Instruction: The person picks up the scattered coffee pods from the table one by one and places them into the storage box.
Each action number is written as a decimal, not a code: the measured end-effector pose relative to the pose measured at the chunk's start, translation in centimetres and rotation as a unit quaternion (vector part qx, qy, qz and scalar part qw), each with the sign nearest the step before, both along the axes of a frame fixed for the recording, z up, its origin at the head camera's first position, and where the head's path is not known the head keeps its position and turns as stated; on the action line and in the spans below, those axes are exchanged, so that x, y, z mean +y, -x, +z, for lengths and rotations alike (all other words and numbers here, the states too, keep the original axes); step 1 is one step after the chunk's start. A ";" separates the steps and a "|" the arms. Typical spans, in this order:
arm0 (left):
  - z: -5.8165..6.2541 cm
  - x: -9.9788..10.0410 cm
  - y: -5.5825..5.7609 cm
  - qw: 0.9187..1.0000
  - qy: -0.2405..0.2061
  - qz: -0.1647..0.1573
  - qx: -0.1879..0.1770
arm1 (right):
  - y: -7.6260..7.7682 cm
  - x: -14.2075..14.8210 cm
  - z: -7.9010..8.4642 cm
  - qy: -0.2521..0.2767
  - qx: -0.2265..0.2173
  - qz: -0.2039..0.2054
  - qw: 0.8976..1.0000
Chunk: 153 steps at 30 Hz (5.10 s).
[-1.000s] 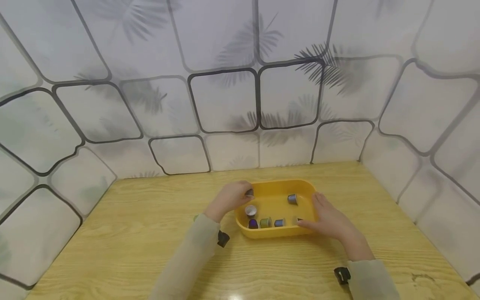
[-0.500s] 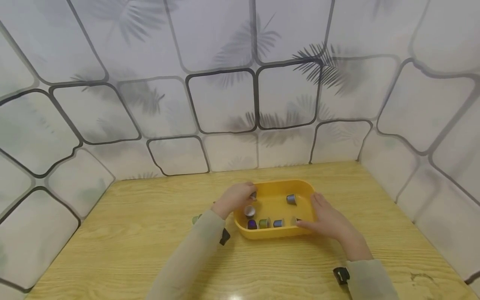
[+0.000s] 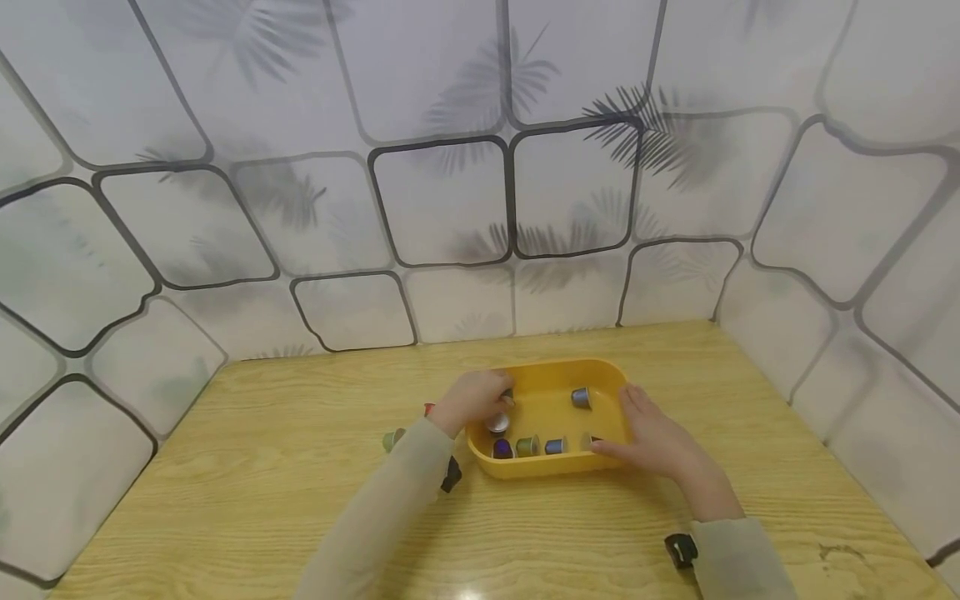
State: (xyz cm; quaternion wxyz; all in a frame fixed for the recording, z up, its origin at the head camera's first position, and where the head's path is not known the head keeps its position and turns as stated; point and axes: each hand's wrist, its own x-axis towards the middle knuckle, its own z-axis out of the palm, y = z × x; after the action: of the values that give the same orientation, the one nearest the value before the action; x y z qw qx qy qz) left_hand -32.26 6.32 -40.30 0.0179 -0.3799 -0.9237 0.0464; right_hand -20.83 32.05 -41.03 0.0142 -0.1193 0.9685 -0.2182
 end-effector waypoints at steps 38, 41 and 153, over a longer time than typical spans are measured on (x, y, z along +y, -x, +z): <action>-0.7 0.4 0.0 0.999 -0.020 0.014 -0.022 | -0.2 -0.3 0.4 0.001 0.006 0.006 1.000; -0.8 0.4 0.0 1.000 -0.019 0.014 -0.017 | -0.3 -0.3 0.5 0.003 0.006 0.006 1.000; -0.1 -14.4 -4.9 0.975 -0.206 0.085 0.009 | -0.1 -0.3 0.3 0.011 0.002 0.007 1.000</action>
State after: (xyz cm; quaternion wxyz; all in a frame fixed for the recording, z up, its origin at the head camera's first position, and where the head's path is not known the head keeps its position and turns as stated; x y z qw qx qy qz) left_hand -27.37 -8.11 -40.43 0.1000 -0.2874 -0.9423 -0.1399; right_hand -20.72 31.73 -40.72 0.0130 -0.1270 0.9652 -0.2283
